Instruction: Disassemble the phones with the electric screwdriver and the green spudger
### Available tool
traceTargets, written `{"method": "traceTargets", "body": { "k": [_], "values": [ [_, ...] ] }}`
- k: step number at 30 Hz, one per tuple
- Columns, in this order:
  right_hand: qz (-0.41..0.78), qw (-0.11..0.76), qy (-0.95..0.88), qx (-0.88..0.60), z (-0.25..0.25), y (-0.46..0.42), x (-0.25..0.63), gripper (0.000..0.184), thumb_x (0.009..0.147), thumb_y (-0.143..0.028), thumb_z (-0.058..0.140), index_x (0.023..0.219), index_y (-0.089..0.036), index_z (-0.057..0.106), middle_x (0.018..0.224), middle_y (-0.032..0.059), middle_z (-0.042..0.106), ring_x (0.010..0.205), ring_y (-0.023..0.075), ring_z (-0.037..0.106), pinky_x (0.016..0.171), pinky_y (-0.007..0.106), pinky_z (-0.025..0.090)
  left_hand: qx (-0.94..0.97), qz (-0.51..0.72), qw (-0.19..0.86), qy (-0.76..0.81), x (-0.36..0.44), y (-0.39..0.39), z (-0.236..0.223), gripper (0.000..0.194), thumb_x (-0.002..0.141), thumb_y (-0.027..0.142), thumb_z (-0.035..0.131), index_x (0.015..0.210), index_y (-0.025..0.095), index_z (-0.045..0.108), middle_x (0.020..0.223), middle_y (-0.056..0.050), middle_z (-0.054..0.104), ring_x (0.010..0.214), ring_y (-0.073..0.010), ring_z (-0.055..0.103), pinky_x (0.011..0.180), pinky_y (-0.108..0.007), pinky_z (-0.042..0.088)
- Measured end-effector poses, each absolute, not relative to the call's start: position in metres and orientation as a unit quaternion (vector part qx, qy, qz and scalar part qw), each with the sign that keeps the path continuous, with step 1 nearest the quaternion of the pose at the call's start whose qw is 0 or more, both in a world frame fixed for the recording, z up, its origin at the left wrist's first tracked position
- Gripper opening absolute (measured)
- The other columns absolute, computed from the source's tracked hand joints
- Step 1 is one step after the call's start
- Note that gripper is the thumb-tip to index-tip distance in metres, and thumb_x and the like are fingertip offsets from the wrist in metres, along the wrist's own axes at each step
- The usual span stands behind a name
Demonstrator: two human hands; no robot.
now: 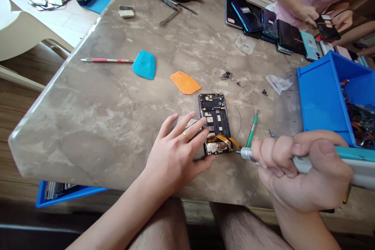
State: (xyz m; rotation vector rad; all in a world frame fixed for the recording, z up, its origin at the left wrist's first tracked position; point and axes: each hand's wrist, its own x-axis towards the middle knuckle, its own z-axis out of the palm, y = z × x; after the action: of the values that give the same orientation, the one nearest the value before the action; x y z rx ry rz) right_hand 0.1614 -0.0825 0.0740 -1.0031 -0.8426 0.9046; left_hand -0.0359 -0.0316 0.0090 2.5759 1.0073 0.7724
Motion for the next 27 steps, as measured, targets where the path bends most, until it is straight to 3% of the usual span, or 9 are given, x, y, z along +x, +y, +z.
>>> {"method": "traceTargets", "body": {
  "k": [8, 13, 27],
  "values": [
    [0.410, 0.674, -0.426, -0.443, 0.076, -0.083, 0.154, 0.028, 0.098, -0.022, 0.061, 0.070, -0.020, 0.062, 0.044, -0.0090, 0.033, 0.037, 0.0071, 0.027, 0.044, 0.026, 0.031, 0.890, 0.264, 0.135, 0.346, -0.036, -0.032, 0.009, 0.036, 0.100, 0.044, 0.066, 0.127, 0.020, 0.069, 0.147, -0.002, 0.066, 0.141, -0.0324, 0.059, 0.120, -0.056, 0.039],
    [0.381, 0.668, -0.441, -0.462, 0.075, -0.085, 0.143, 0.027, 0.091, -0.020, 0.067, 0.066, -0.020, 0.056, 0.048, -0.0066, 0.038, 0.039, 0.0085, 0.035, 0.044, 0.027, 0.031, 0.890, 0.262, 0.141, 0.346, -0.037, -0.032, 0.010, 0.036, 0.098, 0.043, 0.068, 0.126, 0.020, 0.070, 0.147, -0.003, 0.066, 0.141, -0.0331, 0.058, 0.120, -0.057, 0.039],
    [0.401, 0.656, -0.442, -0.462, 0.081, -0.079, 0.147, 0.035, 0.094, -0.019, 0.060, 0.060, -0.019, 0.053, 0.042, -0.0080, 0.031, 0.036, 0.0069, 0.028, 0.043, 0.026, 0.029, 0.886, 0.262, 0.150, 0.352, -0.036, -0.032, 0.010, 0.035, 0.098, 0.043, 0.066, 0.125, 0.021, 0.070, 0.146, -0.001, 0.067, 0.141, -0.0319, 0.058, 0.120, -0.055, 0.038]
  ]
}}
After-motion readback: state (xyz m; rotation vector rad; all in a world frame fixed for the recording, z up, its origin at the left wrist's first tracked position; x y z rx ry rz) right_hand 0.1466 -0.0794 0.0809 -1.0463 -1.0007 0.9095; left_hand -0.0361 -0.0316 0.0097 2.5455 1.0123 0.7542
